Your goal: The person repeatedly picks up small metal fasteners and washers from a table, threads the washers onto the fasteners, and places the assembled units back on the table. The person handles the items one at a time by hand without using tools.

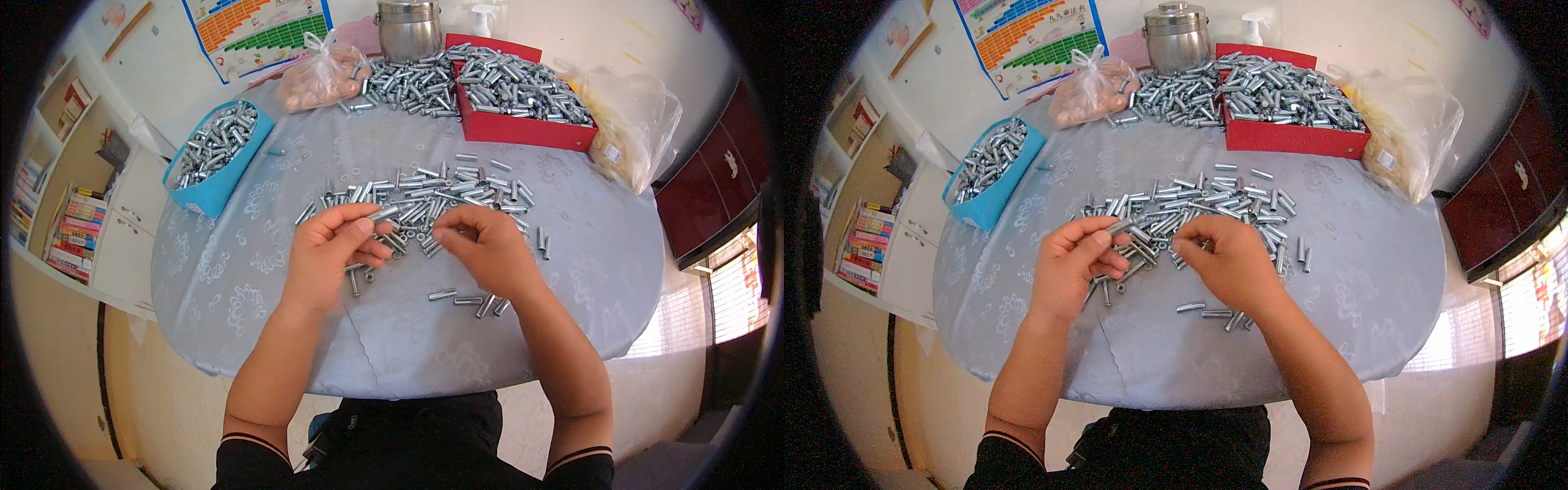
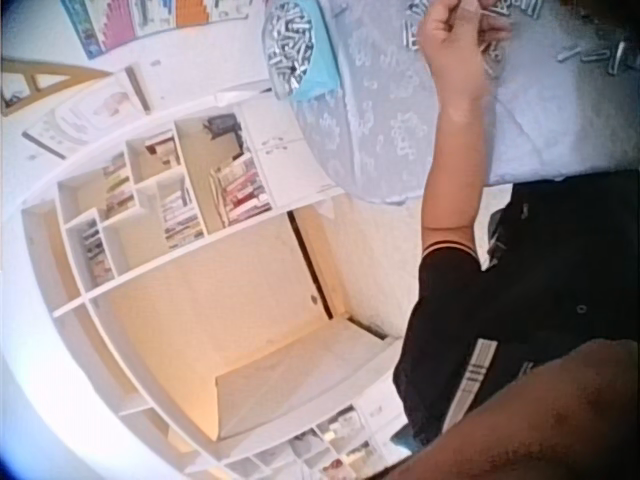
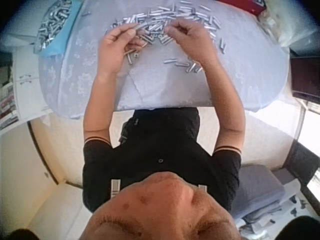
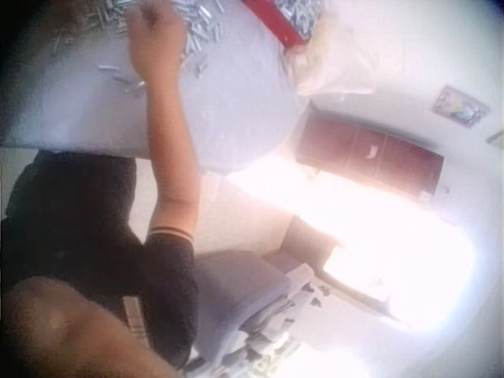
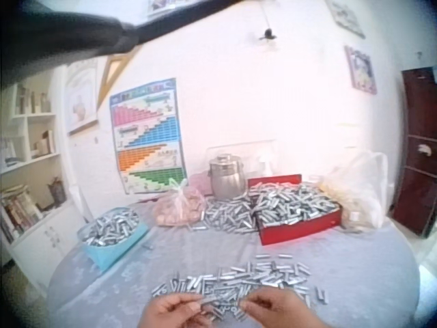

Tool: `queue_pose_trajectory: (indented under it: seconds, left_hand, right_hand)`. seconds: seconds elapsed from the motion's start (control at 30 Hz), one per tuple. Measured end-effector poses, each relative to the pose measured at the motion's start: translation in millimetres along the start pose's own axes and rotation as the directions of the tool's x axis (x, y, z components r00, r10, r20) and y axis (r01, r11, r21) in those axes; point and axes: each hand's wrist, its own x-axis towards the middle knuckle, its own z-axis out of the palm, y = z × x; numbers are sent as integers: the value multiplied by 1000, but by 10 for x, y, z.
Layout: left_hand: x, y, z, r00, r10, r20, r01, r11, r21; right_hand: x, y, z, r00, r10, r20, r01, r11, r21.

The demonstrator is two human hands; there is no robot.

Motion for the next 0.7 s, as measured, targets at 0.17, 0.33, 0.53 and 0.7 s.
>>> queue_pose_trajectory:
  seconds: [0.17, 0.33, 0.53, 0.7]
  left_hand:
    - [93, -37, -264, 992, 88, -92, -93, 995, -43]
    - [121, -89, -430, 986, 117, -121, -123, 991, -50]
    - [124, -66, -523, 985, 105, -138, -112, 993, -42]
    - [115, -124, -422, 995, 70, -78, -72, 997, -29]
  right_hand:
    - [-35, 43, 144, 907, -242, 343, 360, 870, -337]
    - [-20, 36, 480, 878, -262, 400, 416, 832, -367]
    - [91, 43, 704, 857, -206, 472, 454, 734, -505]
    - [95, 56, 660, 849, -180, 497, 433, 776, -458]
